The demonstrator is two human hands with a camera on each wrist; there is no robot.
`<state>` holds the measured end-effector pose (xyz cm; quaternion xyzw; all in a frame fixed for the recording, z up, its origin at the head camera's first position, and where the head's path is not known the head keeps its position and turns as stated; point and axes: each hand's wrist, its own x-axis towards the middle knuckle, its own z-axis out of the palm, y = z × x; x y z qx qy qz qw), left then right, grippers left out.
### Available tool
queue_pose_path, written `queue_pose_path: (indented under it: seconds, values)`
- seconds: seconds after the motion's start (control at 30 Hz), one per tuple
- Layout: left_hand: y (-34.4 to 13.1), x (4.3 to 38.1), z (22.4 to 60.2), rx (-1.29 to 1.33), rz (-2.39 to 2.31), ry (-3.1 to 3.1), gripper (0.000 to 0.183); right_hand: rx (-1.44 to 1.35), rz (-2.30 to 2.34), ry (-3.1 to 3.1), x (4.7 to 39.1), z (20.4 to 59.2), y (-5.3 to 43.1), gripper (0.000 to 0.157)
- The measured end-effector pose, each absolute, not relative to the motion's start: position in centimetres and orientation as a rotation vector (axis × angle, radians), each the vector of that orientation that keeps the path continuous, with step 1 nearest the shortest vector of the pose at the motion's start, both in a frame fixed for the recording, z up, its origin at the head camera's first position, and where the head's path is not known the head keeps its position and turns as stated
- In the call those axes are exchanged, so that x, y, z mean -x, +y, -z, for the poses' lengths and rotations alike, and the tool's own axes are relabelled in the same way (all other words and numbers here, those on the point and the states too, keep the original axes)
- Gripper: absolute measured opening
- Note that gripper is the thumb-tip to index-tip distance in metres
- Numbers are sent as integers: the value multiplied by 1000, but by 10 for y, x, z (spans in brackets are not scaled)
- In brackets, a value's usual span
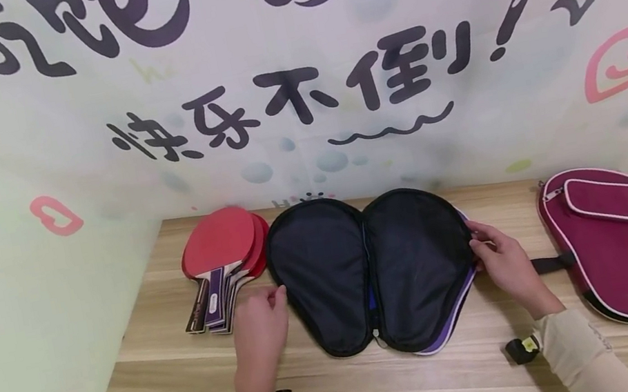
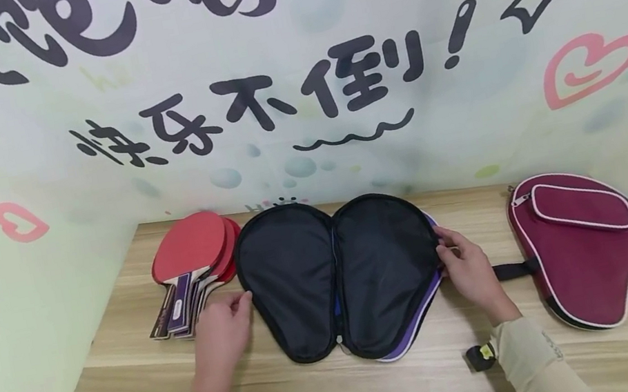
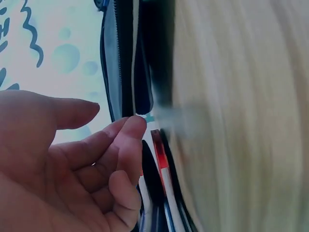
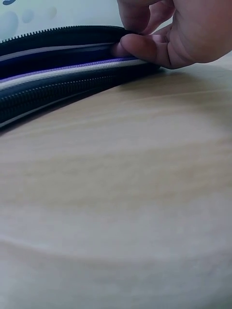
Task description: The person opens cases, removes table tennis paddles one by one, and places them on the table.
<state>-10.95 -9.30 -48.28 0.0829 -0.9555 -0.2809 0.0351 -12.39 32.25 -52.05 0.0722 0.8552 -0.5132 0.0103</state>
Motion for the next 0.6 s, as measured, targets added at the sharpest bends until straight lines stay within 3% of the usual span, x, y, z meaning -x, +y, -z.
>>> queue_pose_path:
  seconds: [0.33, 0.6]
  values:
    - [-87, 109, 489, -268, 1020, -2777, 30, -223, 1607, 2685, 124, 523, 323, 48]
    - [-61, 96, 473, -206, 1183, -2536, 20, -226, 1606, 2689, 125, 524, 323, 48]
